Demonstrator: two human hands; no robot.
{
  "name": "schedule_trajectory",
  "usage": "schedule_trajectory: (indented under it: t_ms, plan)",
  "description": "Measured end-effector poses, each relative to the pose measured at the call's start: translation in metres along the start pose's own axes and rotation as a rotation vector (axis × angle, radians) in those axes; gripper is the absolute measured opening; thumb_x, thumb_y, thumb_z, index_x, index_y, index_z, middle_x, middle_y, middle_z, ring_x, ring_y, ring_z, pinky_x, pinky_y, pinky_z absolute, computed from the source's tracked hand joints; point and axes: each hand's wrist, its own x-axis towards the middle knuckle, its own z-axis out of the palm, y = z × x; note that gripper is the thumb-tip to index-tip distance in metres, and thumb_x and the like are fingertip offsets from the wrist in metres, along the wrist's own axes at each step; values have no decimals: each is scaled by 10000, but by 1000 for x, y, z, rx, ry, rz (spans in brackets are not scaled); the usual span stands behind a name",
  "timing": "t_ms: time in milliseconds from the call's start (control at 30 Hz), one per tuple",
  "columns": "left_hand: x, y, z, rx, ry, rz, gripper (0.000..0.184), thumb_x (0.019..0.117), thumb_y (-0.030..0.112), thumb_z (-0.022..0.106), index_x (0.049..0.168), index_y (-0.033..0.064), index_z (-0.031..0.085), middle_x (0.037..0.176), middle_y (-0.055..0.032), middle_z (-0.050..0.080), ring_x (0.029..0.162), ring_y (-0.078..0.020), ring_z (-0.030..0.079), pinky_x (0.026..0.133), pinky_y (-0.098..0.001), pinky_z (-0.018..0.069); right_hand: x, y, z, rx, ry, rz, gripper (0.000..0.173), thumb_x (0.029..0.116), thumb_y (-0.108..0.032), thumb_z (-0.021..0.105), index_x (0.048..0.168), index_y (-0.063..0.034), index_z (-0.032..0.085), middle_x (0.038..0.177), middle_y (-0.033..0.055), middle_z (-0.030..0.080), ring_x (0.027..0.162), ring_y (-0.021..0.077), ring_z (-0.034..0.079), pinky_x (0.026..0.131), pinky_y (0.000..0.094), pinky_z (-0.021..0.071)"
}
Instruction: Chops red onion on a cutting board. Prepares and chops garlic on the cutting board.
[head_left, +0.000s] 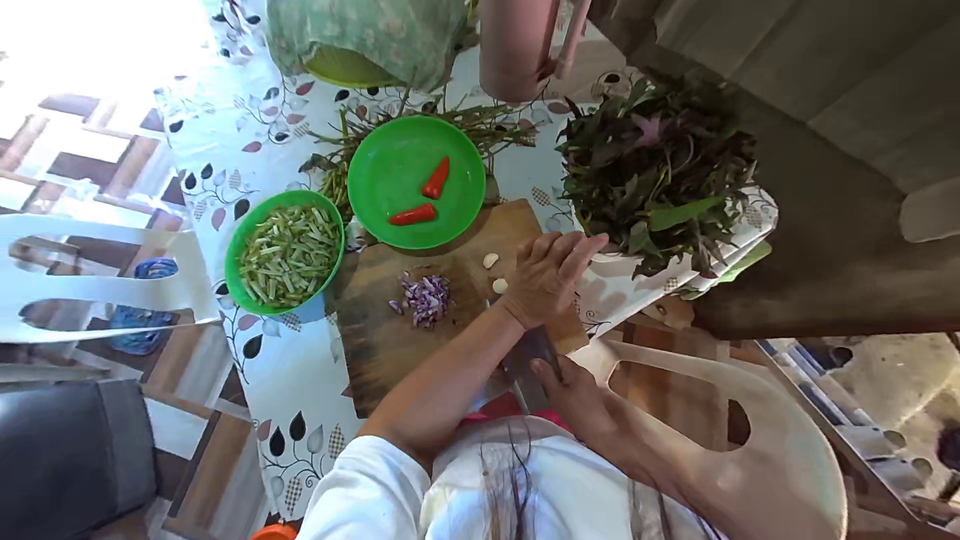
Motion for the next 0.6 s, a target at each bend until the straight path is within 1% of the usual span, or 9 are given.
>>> schedule_trajectory:
  t_ms: [67, 100, 200, 267, 333, 400, 467, 533, 600]
  plan:
    - [33, 17, -30, -78, 114, 24, 277, 1004, 92, 524, 1250, 69, 651, 1178, -148, 702, 1110, -296, 611, 982, -442, 402, 1, -3, -3, 17, -25, 21, 366, 1054, -300, 588, 1033, 55, 677, 839, 152, 678, 797, 229, 674, 774, 447, 543]
    - [51, 29, -49, -117, 177, 45, 265, 1044, 122, 473, 1248, 83, 638, 1176, -127, 688, 1114, -257, 589, 1006, -405, 383, 1, -2, -2, 40, -32, 31, 369, 1054, -308, 590, 1053, 49, 681, 863, 149, 690, 820, 221, 684, 798, 442, 549]
    - [83, 54, -92, -166, 272, 87, 287, 1096, 207, 390, 1265, 137, 612, 1194, -48, 633, 1162, -173, 522, 1051, -332, 328, 3, 8, 3, 111, -7, -7, 339, 1037, -313, 603, 1003, 16, 677, 790, 65, 660, 738, 116, 654, 721, 342, 546]
    - [52, 38, -67, -152, 175, 63, 261, 1056, 150, 456, 1265, 160, 613, 1166, -48, 631, 1113, -203, 541, 1002, -356, 384, 3, 6, 1, 88, -29, 14, 350, 1048, -308, 598, 1034, 32, 681, 828, 108, 679, 779, 169, 676, 759, 392, 555]
    - [-10, 1, -18, -116, 34, 37, 320, 960, 32, 605, 1262, 90, 693, 1115, -146, 695, 1027, -322, 649, 871, -478, 525, 2, 2, 1, 16, -67, 15, 381, 1052, -295, 589, 1073, 73, 682, 880, 186, 688, 835, 265, 682, 808, 477, 546]
    - [-28, -15, -4, -103, -142, -48, 351, 922, -21, 631, 1263, 34, 688, 1140, -206, 708, 1041, -383, 682, 865, -527, 550, 2, -2, 0, -15, -88, 14, 396, 1059, -292, 577, 1103, 90, 673, 910, 215, 687, 862, 303, 677, 832, 507, 533]
    - [-24, -9, -13, -131, -161, -126, 362, 923, -37, 600, 1273, 19, 670, 1138, -206, 699, 1029, -383, 665, 857, -529, 524, 1, 3, 0, 12, -108, -11, 366, 1056, -278, 580, 1089, 74, 672, 874, 167, 680, 814, 235, 664, 793, 448, 539]
    - [-2, -10, -35, -157, -103, -170, 349, 955, -35, 548, 1297, -46, 617, 1208, -226, 688, 1109, -378, 664, 952, -535, 510, 7, 5, -5, 96, -133, -28, 315, 1052, -245, 589, 1067, 58, 673, 848, 120, 679, 777, 164, 662, 766, 381, 553]
    - [12, -18, -60, -214, -10, -203, 336, 996, -32, 482, 1314, -107, 559, 1244, -250, 673, 1179, -344, 648, 1033, -469, 498, 6, 8, -11, 215, -172, -14, 273, 1051, -219, 583, 1063, 42, 663, 834, 74, 670, 752, 111, 656, 746, 332, 561]
